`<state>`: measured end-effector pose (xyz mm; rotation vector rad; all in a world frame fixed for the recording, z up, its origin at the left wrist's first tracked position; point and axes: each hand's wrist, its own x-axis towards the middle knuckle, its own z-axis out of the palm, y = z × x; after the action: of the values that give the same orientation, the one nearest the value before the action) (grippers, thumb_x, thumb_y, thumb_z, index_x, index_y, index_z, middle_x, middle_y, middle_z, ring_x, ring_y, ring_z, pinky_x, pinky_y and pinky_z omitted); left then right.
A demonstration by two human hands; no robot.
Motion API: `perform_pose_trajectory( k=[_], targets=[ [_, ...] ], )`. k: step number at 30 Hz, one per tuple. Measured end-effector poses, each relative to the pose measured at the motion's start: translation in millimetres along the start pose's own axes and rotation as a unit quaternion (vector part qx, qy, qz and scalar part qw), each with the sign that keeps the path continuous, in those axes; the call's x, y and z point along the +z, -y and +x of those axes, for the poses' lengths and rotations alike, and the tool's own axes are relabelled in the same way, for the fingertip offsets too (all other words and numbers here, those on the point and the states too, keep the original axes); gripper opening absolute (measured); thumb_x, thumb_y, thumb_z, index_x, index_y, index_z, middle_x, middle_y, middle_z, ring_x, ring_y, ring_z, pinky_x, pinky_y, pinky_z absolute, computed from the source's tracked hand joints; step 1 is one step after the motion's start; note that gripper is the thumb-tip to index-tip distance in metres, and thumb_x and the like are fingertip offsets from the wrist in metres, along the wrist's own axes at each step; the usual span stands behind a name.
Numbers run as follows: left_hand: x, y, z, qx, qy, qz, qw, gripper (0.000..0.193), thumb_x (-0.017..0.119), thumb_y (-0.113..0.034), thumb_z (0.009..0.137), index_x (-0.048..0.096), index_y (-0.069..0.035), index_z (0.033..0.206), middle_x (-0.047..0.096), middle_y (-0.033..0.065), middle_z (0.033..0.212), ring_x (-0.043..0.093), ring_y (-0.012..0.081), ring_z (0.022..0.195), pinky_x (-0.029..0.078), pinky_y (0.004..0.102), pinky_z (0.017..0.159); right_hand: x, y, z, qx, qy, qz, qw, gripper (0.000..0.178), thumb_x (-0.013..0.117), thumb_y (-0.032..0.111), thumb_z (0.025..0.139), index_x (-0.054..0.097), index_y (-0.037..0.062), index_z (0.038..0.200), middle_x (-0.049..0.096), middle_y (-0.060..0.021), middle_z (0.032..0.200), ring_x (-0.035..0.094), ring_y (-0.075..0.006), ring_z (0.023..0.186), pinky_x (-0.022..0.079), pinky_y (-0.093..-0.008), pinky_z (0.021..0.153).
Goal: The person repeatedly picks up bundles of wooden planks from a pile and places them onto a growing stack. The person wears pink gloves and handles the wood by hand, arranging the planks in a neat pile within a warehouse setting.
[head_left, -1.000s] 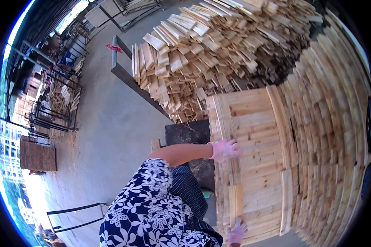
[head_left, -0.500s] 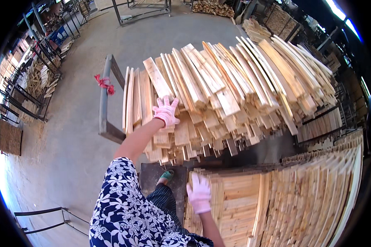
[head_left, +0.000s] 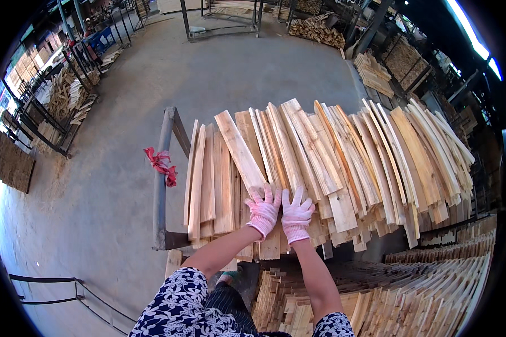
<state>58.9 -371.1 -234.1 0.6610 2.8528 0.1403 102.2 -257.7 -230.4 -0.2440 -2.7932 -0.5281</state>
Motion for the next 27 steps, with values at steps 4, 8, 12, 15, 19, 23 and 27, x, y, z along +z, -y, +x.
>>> perform_pose_trajectory(
  k=[4, 8, 12, 15, 19, 23, 27],
  targets=[
    [1.0, -2.6, 5.1, 0.027, -0.033, 0.006, 0.999, 0.058, 0.05, -0.025, 0.1, 0.033, -0.024, 0.155, 0.021, 0.0245, 0.164, 0.027, 0.0671, 0.139, 0.034, 0.0812, 0.092, -0.4, -4.4, 3.2, 0.012, 0.034, 0.018, 0.999, 0.049, 0.06, 0.022, 0.09, 0.056, 0.0301, 0.138, 0.045, -0.0201, 0.151, 0.056, -0.0375, 0.097, 0.044, -0.0572, 0.09],
    [-20.5, 7.6, 0.6, 0.049, -0.044, 0.027, 0.997, 0.049, 0.049, -0.024, 0.1, 0.042, -0.024, 0.148, 0.032, 0.0216, 0.161, 0.032, 0.0624, 0.139, 0.036, 0.0783, 0.092, -20.3, 3.9, -0.4, 0.046, 0.028, 0.008, 0.998, 0.052, 0.064, 0.023, 0.088, 0.054, 0.0286, 0.138, 0.044, -0.0172, 0.148, 0.055, -0.0328, 0.1, 0.045, -0.0512, 0.089],
    [-29.9, 26.7, -63.3, 0.103, -0.041, 0.072, 0.991, 0.044, 0.053, -0.027, 0.097, 0.047, -0.024, 0.14, 0.039, 0.0201, 0.157, 0.037, 0.0581, 0.139, 0.041, 0.0728, 0.092, -66.2, 27.8, -57.3, 0.07, 0.029, 0.066, 0.995, 0.046, 0.063, 0.022, 0.087, 0.057, 0.0228, 0.133, 0.051, -0.0177, 0.142, 0.058, -0.0317, 0.092, 0.048, -0.0519, 0.084],
    [-34.5, 27.2, -136.5, 0.161, -0.04, 0.085, 0.982, 0.044, 0.055, -0.028, 0.095, 0.049, -0.027, 0.138, 0.043, 0.0192, 0.152, 0.039, 0.0582, 0.136, 0.043, 0.0723, 0.09, -105.7, 35.5, -125.1, 0.1, 0.029, 0.11, 0.988, 0.058, 0.075, 0.031, 0.079, 0.054, 0.0196, 0.132, 0.049, -0.0207, 0.14, 0.058, -0.0334, 0.092, 0.048, -0.0527, 0.082],
    [6.9, 37.2, -203.8, 0.175, -0.116, 0.073, 0.975, 0.047, 0.056, -0.029, 0.092, 0.051, -0.029, 0.138, 0.043, 0.0203, 0.149, 0.041, 0.0578, 0.132, 0.044, 0.0702, 0.092, -147.6, 16.4, -178.2, 0.035, 0.083, 0.244, 0.966, 0.076, 0.084, 0.036, 0.074, 0.052, 0.0123, 0.139, 0.049, -0.0206, 0.137, 0.057, -0.0357, 0.105, 0.047, -0.0509, 0.089],
    [-45.8, 38.9, -202.9, 0.194, -0.008, 0.02, 0.981, 0.059, 0.067, -0.029, 0.087, 0.048, -0.015, 0.14, 0.044, 0.0222, 0.148, 0.043, 0.0498, 0.134, 0.045, 0.0594, 0.1, -81.3, -47.1, -181.2, 0.223, 0.066, 0.676, 0.699, 0.069, 0.076, 0.035, 0.087, 0.049, 0.01, 0.145, 0.058, -0.0167, 0.13, 0.061, -0.0286, 0.102, 0.05, -0.0439, 0.088],
    [-34.8, 60.4, -201.9, -0.132, -0.066, -0.624, 0.767, 0.065, 0.081, -0.027, 0.083, 0.046, -0.001, 0.132, 0.052, 0.0197, 0.132, 0.054, 0.0296, 0.118, 0.045, 0.0385, 0.102, 26.6, -90.6, -224.3, 0.237, 0.216, 0.606, 0.728, 0.067, 0.062, 0.05, 0.098, 0.049, 0.0059, 0.147, 0.065, -0.0115, 0.127, 0.068, -0.0249, 0.1, 0.057, -0.0369, 0.088]
  ],
)
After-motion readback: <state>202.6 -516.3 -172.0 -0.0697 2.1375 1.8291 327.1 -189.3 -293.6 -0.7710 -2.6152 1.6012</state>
